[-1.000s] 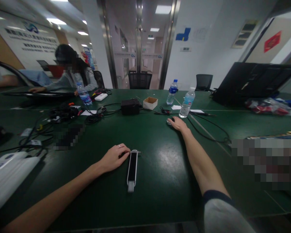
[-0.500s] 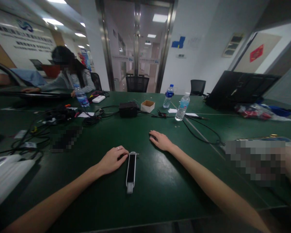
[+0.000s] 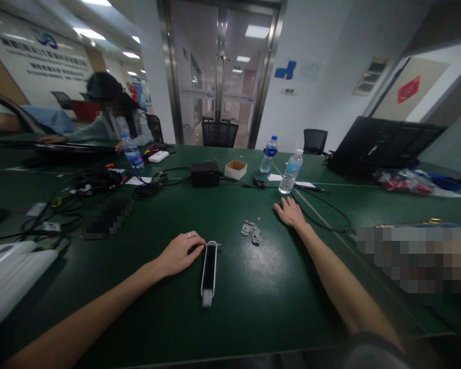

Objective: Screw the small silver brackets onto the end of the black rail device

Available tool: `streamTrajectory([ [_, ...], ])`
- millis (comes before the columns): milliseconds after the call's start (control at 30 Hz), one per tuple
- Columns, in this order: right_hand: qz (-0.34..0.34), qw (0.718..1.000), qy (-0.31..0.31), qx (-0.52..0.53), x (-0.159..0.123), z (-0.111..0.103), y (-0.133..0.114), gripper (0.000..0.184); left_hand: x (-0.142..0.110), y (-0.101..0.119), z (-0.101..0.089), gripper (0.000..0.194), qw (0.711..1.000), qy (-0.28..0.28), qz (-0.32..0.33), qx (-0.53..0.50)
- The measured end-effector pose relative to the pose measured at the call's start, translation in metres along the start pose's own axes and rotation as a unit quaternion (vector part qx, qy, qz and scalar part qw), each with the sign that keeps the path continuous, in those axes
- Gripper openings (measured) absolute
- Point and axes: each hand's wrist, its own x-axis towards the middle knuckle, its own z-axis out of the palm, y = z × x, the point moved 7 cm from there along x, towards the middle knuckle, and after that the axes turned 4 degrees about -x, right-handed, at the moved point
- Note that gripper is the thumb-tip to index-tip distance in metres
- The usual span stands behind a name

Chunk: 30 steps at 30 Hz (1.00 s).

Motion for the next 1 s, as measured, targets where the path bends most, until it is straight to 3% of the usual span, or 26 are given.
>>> streamTrajectory([
  [67,-0.016,1.0,-0.027,-0.001,0.01,0.004,-0.002,0.063,0.0,-0.001,0.001,0.025,1.0,0.001,0.001,-0.001],
  [167,-0.084,0.996,-0.039,0.006,0.001,0.012,-0.03,0.058,0.0,-0.005,0.002,0.026,1.0,-0.001,-0.005,-0.002],
  [333,-0.251,0.964,-0.03,0.078,-0.053,0.023,-0.095,0.051,0.0,-0.004,0.002,0.027,1.0,-0.007,-0.005,0.008],
  [433,-0.289,0.95,-0.034,0.116,-0.081,0.015,-0.11,0.048,0.0,0.0,0.0,0.026,1.0,-0.002,-0.002,0.017],
  [667,-0.309,0.946,-0.032,0.094,-0.097,-0.023,-0.108,0.038,0.0,-0.003,0.002,0.026,1.0,-0.002,0.001,0.018],
  [1000,-0.306,0.951,-0.021,0.029,-0.09,-0.027,-0.094,0.03,0.001,-0.001,0.001,0.026,1.0,-0.009,-0.004,0.019],
])
